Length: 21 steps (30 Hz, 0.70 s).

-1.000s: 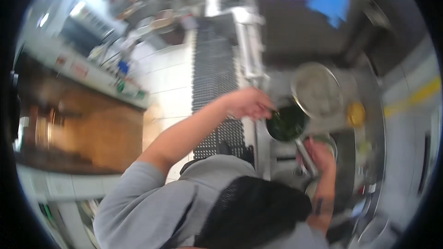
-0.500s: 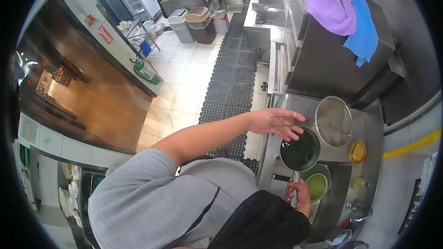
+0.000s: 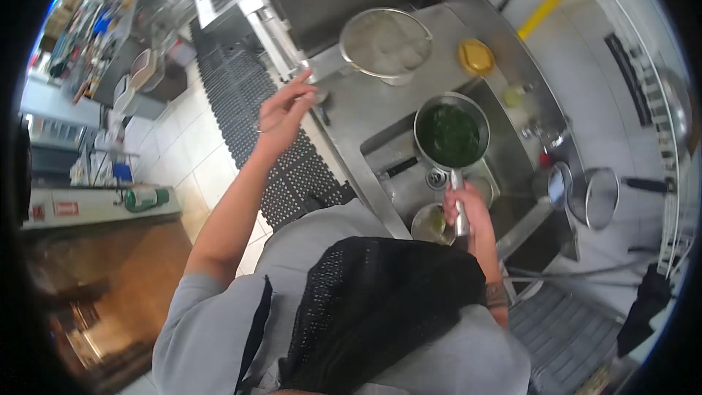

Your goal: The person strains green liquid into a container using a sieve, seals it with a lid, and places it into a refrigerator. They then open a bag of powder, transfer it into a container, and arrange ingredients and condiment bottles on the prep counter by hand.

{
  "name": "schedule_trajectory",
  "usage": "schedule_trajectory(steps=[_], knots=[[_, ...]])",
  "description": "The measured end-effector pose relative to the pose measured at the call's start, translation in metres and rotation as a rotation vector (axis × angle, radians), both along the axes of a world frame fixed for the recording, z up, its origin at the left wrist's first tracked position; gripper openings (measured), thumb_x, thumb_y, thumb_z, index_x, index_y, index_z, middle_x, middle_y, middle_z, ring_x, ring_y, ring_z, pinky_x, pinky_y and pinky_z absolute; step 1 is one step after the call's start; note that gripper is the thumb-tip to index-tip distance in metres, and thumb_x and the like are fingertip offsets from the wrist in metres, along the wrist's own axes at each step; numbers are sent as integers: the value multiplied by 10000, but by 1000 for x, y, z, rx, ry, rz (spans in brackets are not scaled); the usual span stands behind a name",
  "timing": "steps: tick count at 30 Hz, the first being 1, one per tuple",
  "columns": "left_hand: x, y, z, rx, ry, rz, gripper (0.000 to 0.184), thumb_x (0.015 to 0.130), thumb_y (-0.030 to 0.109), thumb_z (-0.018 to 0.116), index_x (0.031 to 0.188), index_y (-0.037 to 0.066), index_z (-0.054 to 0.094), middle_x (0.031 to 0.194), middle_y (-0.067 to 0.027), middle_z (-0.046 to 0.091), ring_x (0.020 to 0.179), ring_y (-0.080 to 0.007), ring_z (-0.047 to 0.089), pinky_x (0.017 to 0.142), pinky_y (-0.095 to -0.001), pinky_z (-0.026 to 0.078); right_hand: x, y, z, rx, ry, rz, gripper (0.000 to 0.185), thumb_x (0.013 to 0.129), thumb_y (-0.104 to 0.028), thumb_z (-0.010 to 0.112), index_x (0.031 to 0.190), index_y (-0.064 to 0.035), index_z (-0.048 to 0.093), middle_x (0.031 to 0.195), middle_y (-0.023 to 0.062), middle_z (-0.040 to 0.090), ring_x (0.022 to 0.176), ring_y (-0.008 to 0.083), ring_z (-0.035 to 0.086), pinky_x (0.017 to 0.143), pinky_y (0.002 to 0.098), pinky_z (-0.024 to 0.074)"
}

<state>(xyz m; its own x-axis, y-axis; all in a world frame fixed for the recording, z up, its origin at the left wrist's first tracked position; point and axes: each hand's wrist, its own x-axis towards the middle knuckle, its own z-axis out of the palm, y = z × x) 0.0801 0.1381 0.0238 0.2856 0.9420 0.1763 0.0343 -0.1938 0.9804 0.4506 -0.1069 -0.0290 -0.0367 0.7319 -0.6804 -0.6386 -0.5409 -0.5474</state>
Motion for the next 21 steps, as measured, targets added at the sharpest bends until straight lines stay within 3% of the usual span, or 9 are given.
schedule_trajectory(steps=[6, 9, 13, 17, 21], knots=[[-12, 14, 16, -103, -51, -46, 173, 947, 48, 684, 1097, -27, 723, 1338, -130, 675, 1046, -105, 649, 934, -250, 520, 21, 36, 37, 100, -135, -146, 194, 891, -40, 611, 1065, -24, 527, 685, 35, 531, 473, 136, 501, 379, 317, 432], [-11, 18, 25, -38, 103, -97, 185, 941, 48, 680, 1105, -22, 726, 1320, -119, 684, 1028, -90, 645, 917, -236, 514, 37, 61, 49, 173, -241, -150, 199, 892, -41, 617, 1065, -13, 523, 697, 39, 542, 475, 127, 502, 381, 304, 427], [-4, 26, 24, -42, 124, -103, 203, 957, 78, 659, 1129, -6, 730, 1302, -89, 697, 990, -75, 628, 892, -241, 506, 56, 106, 67, 224, -287, -123, 92, 923, -99, 609, 942, -38, 542, 659, 22, 531, 470, 111, 490, 399, 286, 431], [-1, 32, 26, -70, 135, -112, 206, 977, 88, 633, 1140, 8, 730, 1308, -71, 697, 977, -70, 611, 893, -252, 497, 70, 148, 79, 278, -292, -19, 201, 948, -165, 608, 778, -89, 535, 602, 0, 502, 468, 104, 484, 433, 272, 452], [-1, 32, 13, -48, 22, -105, 204, 974, 71, 629, 1139, 1, 728, 1305, -77, 696, 966, -62, 605, 883, -240, 495, 81, 183, 84, 265, -243, 18, 217, 949, -162, 615, 758, -99, 531, 603, 4, 513, 468, 106, 485, 445, 272, 461]])
